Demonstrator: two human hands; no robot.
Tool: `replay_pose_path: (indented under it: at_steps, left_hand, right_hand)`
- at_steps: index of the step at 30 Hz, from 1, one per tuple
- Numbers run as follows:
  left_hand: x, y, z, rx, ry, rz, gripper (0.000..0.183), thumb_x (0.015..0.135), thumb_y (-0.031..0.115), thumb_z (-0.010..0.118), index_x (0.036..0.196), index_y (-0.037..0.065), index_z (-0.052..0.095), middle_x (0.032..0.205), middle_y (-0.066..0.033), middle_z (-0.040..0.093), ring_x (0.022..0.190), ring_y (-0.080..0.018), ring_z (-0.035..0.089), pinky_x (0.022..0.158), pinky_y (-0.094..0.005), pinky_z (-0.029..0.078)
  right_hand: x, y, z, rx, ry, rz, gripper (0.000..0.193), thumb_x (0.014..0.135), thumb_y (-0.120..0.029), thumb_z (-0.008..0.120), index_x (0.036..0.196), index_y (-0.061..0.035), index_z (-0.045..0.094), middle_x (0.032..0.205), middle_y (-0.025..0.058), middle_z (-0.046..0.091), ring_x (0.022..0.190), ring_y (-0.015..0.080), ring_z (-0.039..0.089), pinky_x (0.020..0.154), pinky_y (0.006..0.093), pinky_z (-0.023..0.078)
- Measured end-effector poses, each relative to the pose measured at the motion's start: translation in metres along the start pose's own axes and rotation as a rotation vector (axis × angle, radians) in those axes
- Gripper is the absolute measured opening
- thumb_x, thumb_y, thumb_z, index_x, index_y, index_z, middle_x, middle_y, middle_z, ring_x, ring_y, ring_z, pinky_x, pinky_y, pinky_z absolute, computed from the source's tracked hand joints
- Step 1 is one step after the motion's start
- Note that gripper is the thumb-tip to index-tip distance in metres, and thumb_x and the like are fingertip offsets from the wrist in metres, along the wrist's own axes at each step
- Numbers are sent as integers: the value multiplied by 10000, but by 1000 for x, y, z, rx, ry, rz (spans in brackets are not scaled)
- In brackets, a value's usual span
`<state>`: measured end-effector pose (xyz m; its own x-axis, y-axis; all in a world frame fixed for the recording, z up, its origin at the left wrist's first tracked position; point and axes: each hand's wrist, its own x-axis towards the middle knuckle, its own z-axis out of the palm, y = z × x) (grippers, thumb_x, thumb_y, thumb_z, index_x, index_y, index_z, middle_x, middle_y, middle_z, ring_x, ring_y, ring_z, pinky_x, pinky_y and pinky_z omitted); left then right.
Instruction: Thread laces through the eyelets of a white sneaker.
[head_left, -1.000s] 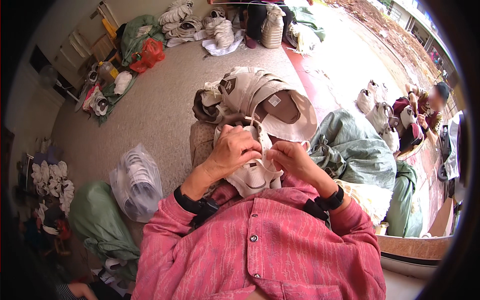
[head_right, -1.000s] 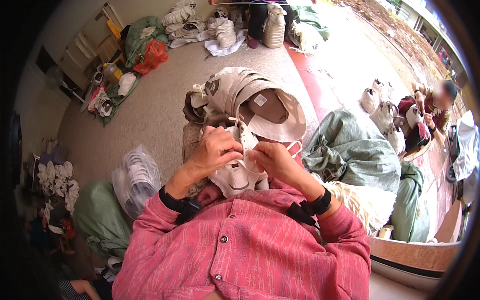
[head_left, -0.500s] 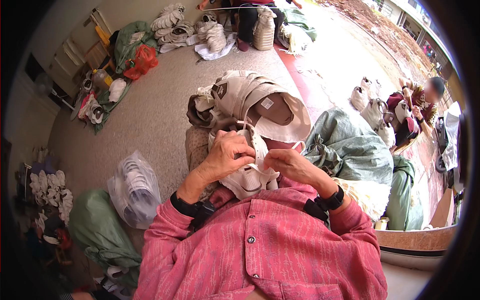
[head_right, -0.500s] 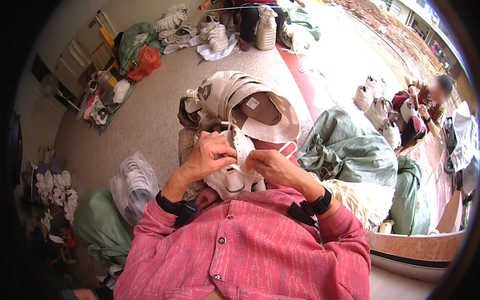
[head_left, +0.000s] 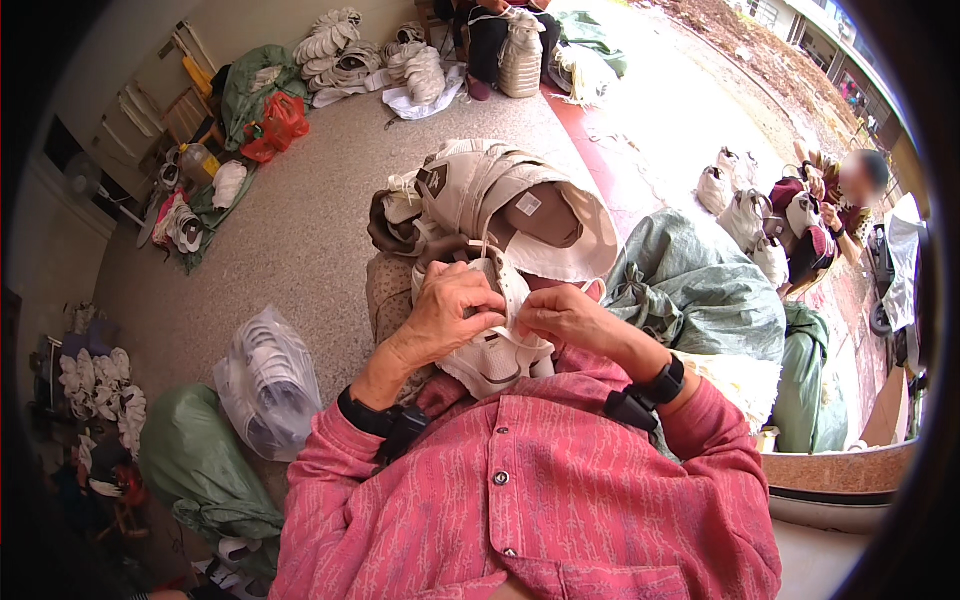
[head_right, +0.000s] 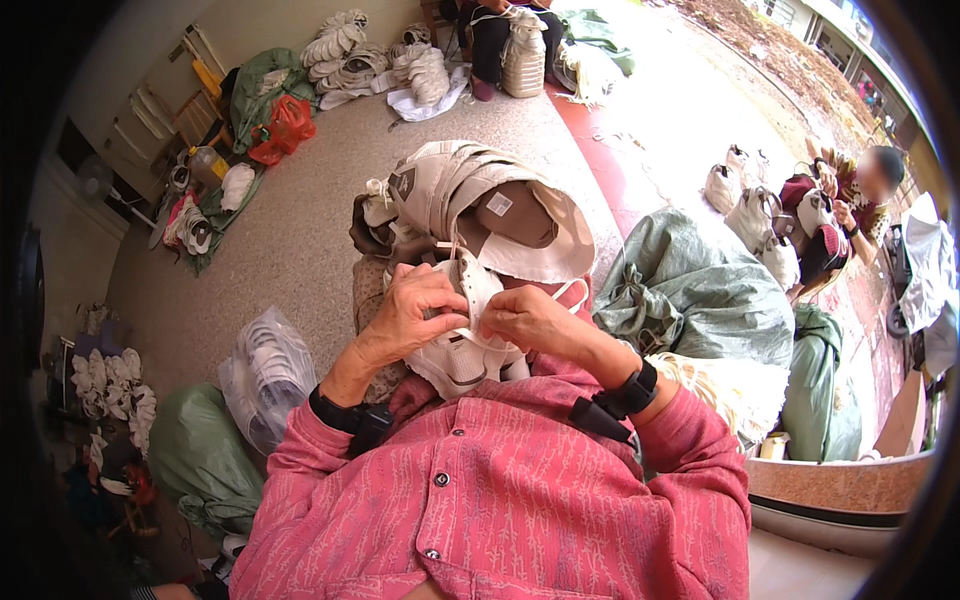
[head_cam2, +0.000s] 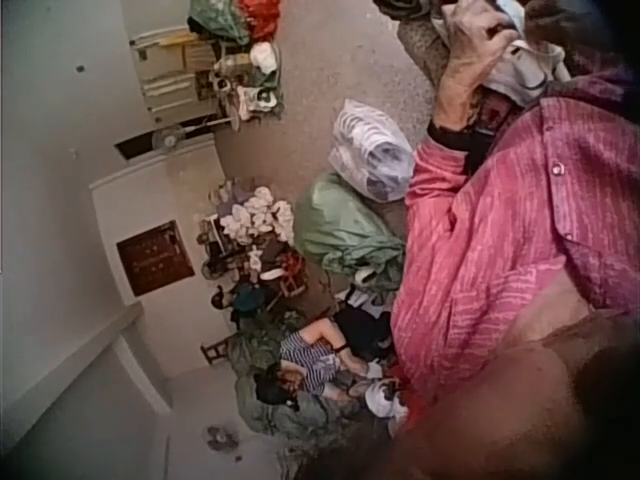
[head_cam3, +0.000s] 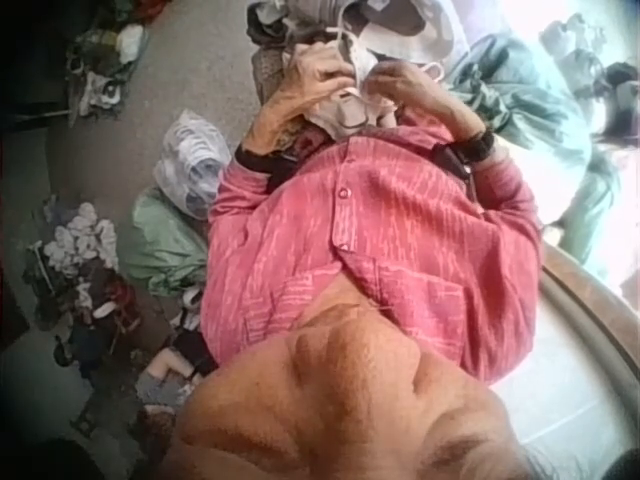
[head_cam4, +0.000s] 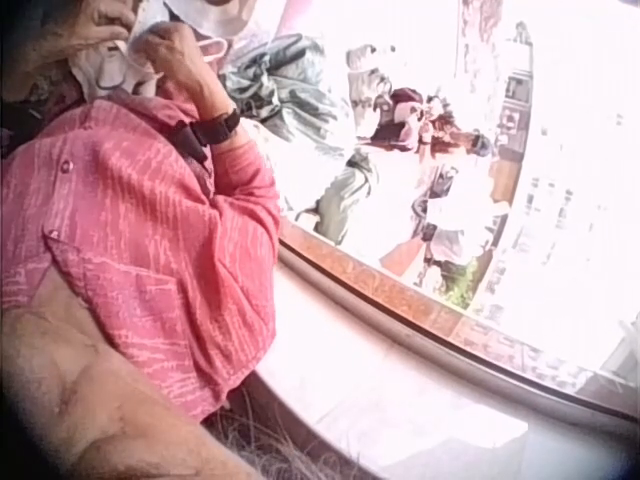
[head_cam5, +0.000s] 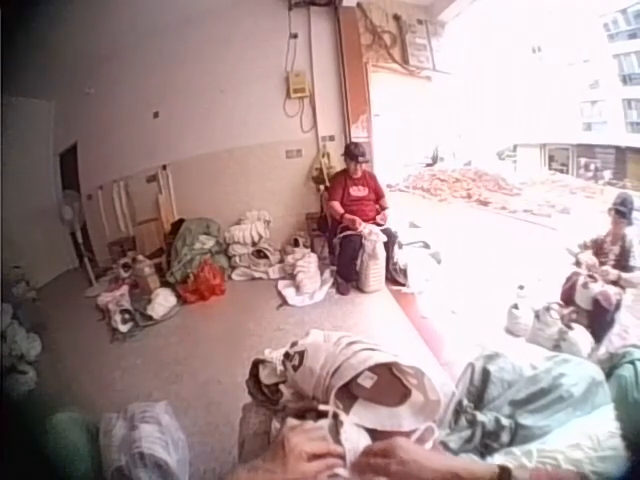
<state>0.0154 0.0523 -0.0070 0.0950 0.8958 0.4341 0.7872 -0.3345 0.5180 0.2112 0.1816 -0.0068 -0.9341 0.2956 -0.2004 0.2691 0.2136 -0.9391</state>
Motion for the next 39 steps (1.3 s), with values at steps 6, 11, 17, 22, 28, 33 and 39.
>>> replay_pose_path:
  at_steps: [6,11,17,22,28,33,39]
  left_hand:
    - [0,-2,1,10,-5,5,114,736,177,771,819,119,721,737,21,586,758,-153,532,829,-333,322]
    - [-1,-2,0,5,-6,17,107,735,170,770,818,122,721,747,24,598,767,-153,538,831,-335,322]
    - [0,-2,0,-3,-32,-13,107,737,175,772,812,120,720,748,21,602,773,-158,539,834,-336,324]
    - [0,-2,-1,-13,-45,-14,116,725,181,778,807,121,721,754,18,604,777,-161,538,840,-338,323]
    - [-2,-2,-1,4,-46,-24,115,722,183,779,797,119,720,786,11,615,819,-169,554,850,-343,324]
    - [-1,2,-3,16,-86,-44,118,724,189,777,803,120,724,814,8,624,846,-172,563,862,-343,321]
    - [0,2,-2,4,-87,-56,129,729,197,774,821,119,729,840,4,629,862,-173,564,874,-341,316]
  right_hand:
    - [2,-1,10,-49,-10,-104,222,945,-185,572,909,0,690,701,6,589,591,93,526,514,259,423]
    - [11,4,-3,511,-148,225,173,898,-155,622,866,1,689,644,-6,542,489,86,465,437,254,370]
    - [13,2,-3,651,-131,345,187,928,-162,601,871,3,667,667,-15,541,480,65,445,435,234,365]
    - [18,6,-8,263,-170,166,182,906,-199,632,868,-25,668,652,-4,548,525,139,525,484,295,431]
    - [19,-20,-20,-541,48,-431,614,724,-104,828,1280,-150,569,1146,101,494,810,231,618,696,364,512]
    - [27,-20,-30,-549,-22,-488,600,708,-129,839,1252,-147,585,1155,110,499,927,279,625,799,386,519]
    - [34,-33,-32,-600,-80,-541,513,692,-128,834,1143,-79,595,1202,118,506,1060,341,589,895,426,487]
